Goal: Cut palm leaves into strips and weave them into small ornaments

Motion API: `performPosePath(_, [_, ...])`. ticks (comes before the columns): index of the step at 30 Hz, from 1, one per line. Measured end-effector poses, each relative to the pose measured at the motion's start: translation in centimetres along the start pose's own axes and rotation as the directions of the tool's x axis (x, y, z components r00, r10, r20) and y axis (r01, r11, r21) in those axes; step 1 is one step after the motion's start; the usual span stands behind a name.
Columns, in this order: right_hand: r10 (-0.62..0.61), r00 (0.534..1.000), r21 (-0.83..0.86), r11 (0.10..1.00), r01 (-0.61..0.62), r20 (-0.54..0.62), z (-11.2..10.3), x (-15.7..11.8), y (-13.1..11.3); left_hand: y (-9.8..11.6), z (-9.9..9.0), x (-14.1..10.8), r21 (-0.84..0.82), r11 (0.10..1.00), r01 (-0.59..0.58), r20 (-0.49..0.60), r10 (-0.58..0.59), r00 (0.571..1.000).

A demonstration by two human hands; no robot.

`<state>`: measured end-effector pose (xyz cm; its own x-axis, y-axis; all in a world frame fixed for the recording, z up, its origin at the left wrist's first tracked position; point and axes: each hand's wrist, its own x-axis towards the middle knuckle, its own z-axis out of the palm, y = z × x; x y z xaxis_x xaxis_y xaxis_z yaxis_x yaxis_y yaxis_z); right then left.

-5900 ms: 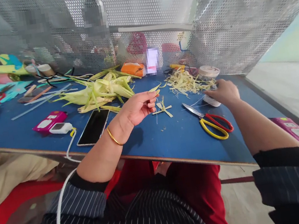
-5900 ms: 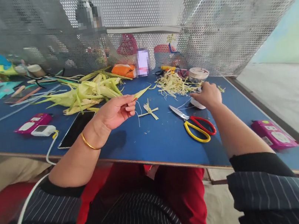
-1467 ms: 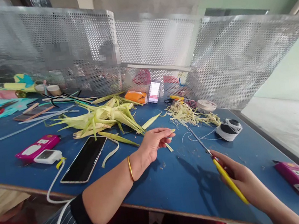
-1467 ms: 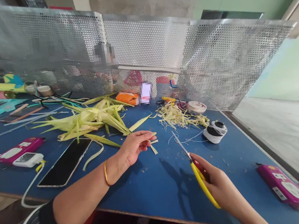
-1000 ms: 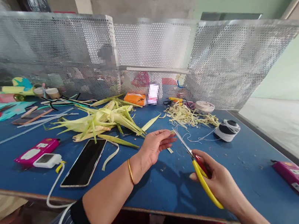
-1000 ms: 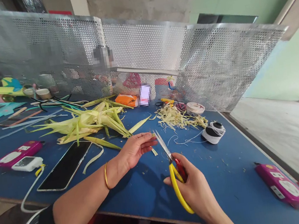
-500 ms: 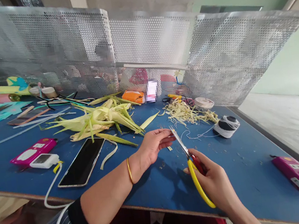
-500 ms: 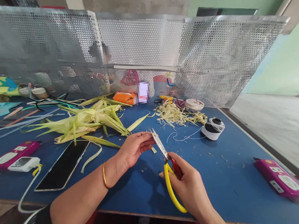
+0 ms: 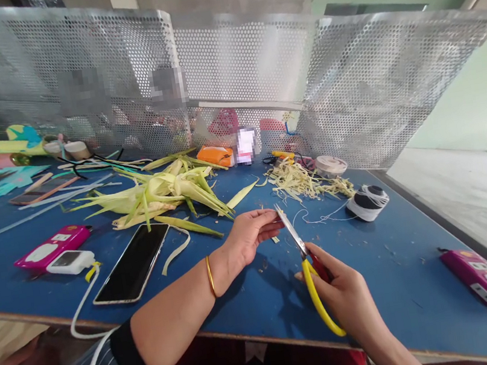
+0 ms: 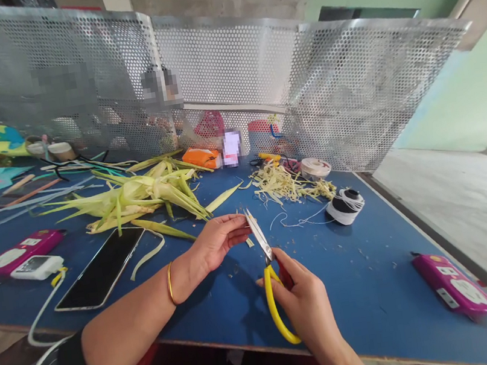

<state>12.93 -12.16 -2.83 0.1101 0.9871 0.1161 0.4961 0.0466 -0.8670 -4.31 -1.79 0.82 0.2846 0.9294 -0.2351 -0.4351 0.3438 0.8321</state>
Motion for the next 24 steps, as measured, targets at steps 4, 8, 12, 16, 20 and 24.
performPosePath(4, [0.009, 1.000, -0.005, 1.000, -0.009, -0.002, 0.1, 0.1, -0.1, 0.0, 0.0, -0.1, -0.002, 1.000, 0.003, 0.000, -0.003, 1.000])
performPosePath(8, [0.001, 1.000, -0.027, 1.000, -0.001, -0.001, 0.1, 0.1, -0.1, 0.1, 0.1, -0.1, 0.002, 1.000, 0.000, -0.006, 0.000, 1.000])
performPosePath(12, [-0.003, 1.000, -0.032, 0.999, 0.003, 0.000, 0.2, 0.0, -0.2, 0.2, 0.2, -0.1, 0.006, 1.000, 0.005, -0.006, -0.005, 1.000])
performPosePath(16, [0.025, 1.000, -0.052, 0.998, -0.025, -0.006, 0.2, 0.2, -0.4, 0.1, 0.1, -0.1, 0.014, 1.000, 0.008, 0.001, -0.008, 1.000])
performPosePath(20, [0.028, 0.997, -0.155, 0.987, -0.040, -0.076, -0.9, 0.9, -0.2, 0.1, 0.1, -0.3, 0.032, 0.999, 0.022, -0.018, -0.021, 1.000])
performPosePath(24, [-0.030, 0.995, -0.429, 0.903, -0.014, -0.094, -3.9, 1.7, 1.0, 0.2, 0.0, -0.4, 0.039, 0.999, 0.021, -0.029, -0.020, 0.999])
